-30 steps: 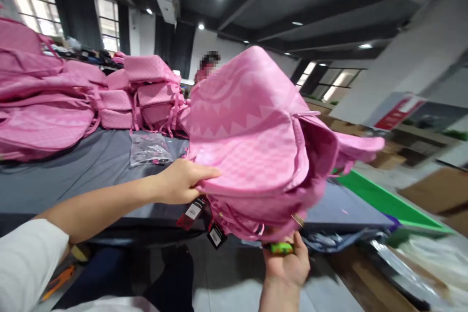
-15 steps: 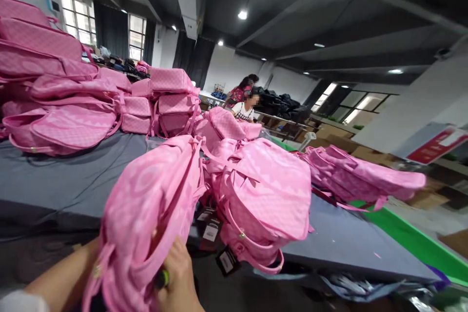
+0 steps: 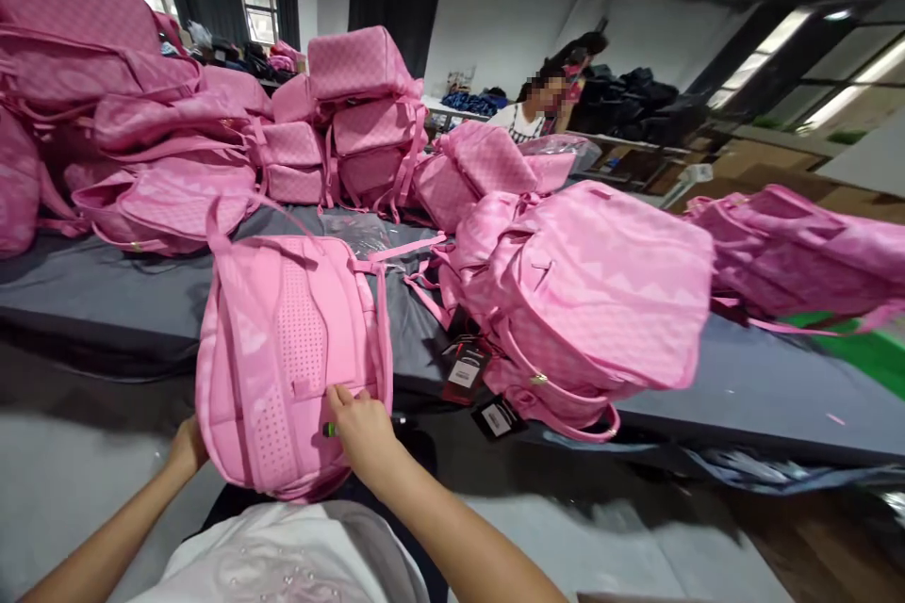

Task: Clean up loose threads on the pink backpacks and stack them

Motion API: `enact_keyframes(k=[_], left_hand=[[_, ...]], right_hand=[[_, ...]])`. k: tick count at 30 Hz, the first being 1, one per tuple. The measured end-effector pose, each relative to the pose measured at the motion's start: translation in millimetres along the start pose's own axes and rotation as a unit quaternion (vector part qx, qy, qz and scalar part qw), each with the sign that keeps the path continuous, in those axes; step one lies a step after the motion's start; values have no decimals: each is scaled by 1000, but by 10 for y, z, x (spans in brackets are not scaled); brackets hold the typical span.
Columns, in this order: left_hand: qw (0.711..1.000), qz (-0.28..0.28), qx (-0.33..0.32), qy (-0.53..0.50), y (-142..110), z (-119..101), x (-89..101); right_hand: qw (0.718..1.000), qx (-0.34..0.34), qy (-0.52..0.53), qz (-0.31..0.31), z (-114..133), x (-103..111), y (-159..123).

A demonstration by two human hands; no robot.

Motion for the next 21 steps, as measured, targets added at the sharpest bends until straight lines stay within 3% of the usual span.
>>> enact_keyframes(k=[2,3,4,6,7,9,11,13,17,21], left_hand=[[991,-99,92,-5,-36,378,165],[976,-190,107,-14,-53,433,318],[953,-291,85,-24,-67,368,485],[897,-434,-75,-40,-31,-110,720],[878,-441,-183,-38,52,-468,750],[862,-341,-375,3,341,-1249,642],[848,-259,-456,80,706,-1878,494],[839,-217,-476,150,1104,-2312,380],[803,-152,-524,239,1621,-2751,222],[755,-147,-594,237,1525,-2909,259]], right_hand=[[999,-13,33,15,20,-224,116],[999,-18,47,18,41,-281,165],[997,-30,62,17,43,-302,209],[992,-81,101,0,-42,-270,280],[985,-113,127,-20,-127,-236,300],[966,-168,186,-68,-351,-195,294],[944,-198,242,-103,-564,-234,229],[930,-202,283,-123,-698,-313,140],[918,-237,252,-194,-842,-256,78],[919,-283,205,-183,-1058,-62,329]])
Point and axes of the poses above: each hand's wrist, its own y-axis towards the middle knuckle, its own x-axis out of the back of the hand, z = x × y, the point moved 7 cm from there along y, towards the middle knuckle, and after that the axes turned 10 degrees about y, right-handed, at the moved point
